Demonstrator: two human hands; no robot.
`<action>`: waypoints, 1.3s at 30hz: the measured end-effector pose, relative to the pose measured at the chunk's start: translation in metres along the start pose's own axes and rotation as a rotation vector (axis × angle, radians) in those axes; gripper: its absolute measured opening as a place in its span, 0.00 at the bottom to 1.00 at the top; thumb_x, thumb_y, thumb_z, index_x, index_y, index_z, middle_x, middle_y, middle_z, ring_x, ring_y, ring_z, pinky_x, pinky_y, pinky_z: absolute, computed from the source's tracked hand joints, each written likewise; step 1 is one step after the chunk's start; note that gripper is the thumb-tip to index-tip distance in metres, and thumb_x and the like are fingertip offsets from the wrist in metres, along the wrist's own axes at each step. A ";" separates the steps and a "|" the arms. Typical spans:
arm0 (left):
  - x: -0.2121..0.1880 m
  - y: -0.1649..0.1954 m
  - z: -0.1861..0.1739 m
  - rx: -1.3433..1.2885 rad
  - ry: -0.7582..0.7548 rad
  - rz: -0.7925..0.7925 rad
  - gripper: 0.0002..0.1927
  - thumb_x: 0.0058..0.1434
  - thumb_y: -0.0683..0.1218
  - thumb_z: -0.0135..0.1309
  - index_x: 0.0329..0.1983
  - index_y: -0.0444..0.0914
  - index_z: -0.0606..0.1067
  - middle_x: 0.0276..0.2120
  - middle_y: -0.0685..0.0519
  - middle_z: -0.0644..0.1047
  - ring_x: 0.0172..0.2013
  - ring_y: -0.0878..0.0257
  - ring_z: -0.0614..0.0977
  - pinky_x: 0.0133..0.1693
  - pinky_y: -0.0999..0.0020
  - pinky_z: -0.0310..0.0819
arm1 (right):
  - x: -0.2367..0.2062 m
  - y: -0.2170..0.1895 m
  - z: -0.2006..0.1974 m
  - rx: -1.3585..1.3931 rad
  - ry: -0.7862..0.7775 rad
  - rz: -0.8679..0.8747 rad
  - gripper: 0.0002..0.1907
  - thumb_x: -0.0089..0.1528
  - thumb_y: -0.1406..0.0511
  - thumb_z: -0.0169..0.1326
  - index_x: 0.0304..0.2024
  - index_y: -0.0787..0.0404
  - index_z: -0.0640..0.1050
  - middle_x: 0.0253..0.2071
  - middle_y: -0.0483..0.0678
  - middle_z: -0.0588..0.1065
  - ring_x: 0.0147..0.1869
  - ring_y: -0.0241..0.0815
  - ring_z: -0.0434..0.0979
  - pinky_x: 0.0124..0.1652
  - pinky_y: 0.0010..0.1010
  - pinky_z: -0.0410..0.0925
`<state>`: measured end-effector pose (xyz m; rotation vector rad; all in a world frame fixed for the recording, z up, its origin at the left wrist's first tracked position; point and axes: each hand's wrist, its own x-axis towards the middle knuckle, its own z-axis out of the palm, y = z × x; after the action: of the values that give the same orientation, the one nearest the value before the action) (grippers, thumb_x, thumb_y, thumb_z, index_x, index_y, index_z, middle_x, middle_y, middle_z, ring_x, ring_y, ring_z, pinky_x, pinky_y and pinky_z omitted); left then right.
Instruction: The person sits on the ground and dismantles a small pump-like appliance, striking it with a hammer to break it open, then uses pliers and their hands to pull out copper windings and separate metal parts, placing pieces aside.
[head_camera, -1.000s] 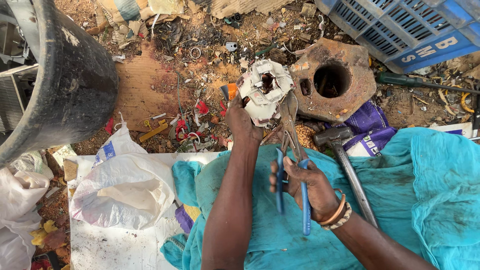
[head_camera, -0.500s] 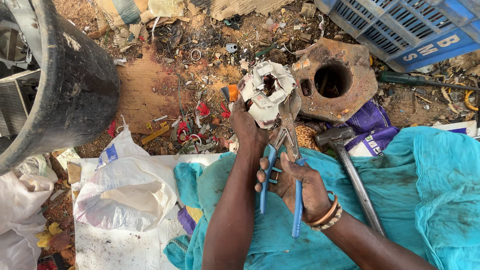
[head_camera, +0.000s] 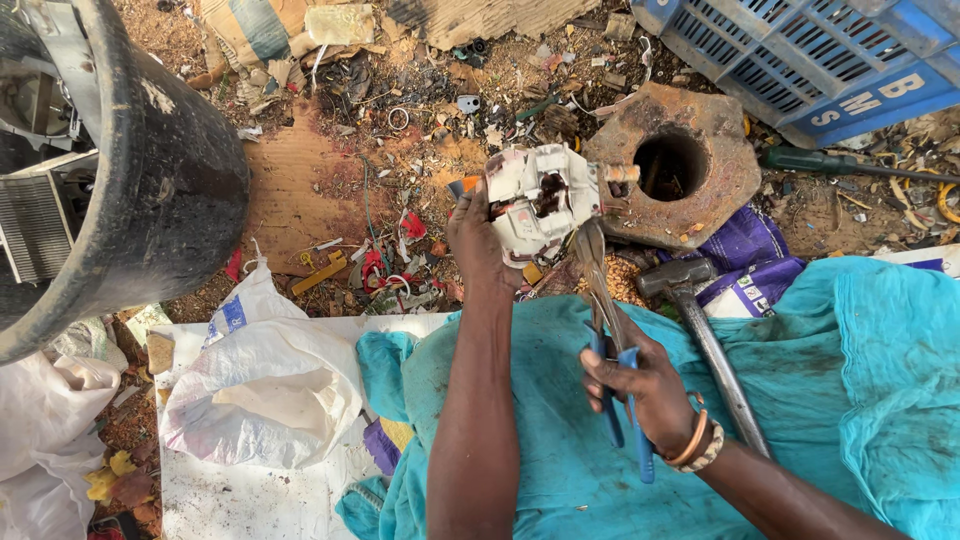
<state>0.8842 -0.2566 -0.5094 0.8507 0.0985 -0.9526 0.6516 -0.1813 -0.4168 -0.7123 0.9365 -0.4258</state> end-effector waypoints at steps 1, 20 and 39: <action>0.003 0.005 0.000 0.078 -0.012 0.066 0.09 0.75 0.41 0.50 0.50 0.29 0.75 0.39 0.44 0.81 0.34 0.60 0.84 0.35 0.64 0.83 | -0.001 0.001 -0.008 -0.178 0.036 -0.051 0.37 0.58 0.64 0.62 0.69 0.55 0.66 0.31 0.48 0.67 0.29 0.38 0.68 0.26 0.34 0.67; -0.001 0.010 -0.004 0.034 -0.202 0.103 0.07 0.73 0.42 0.54 0.49 0.34 0.77 0.35 0.50 0.82 0.30 0.65 0.84 0.31 0.69 0.81 | 0.006 -0.010 -0.049 -0.778 0.149 -0.205 0.50 0.57 0.53 0.63 0.77 0.56 0.56 0.53 0.56 0.72 0.56 0.47 0.72 0.58 0.39 0.67; -0.022 0.021 0.019 0.226 -0.157 0.361 0.10 0.72 0.44 0.57 0.49 0.32 0.78 0.35 0.54 0.80 0.32 0.71 0.78 0.32 0.75 0.74 | -0.010 -0.018 -0.063 0.021 -0.061 -0.003 0.33 0.61 0.62 0.55 0.69 0.55 0.64 0.45 0.52 0.77 0.46 0.47 0.78 0.47 0.50 0.74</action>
<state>0.8815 -0.2479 -0.4743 0.9581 -0.2948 -0.6935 0.5928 -0.2106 -0.4224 -0.7040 0.8729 -0.4133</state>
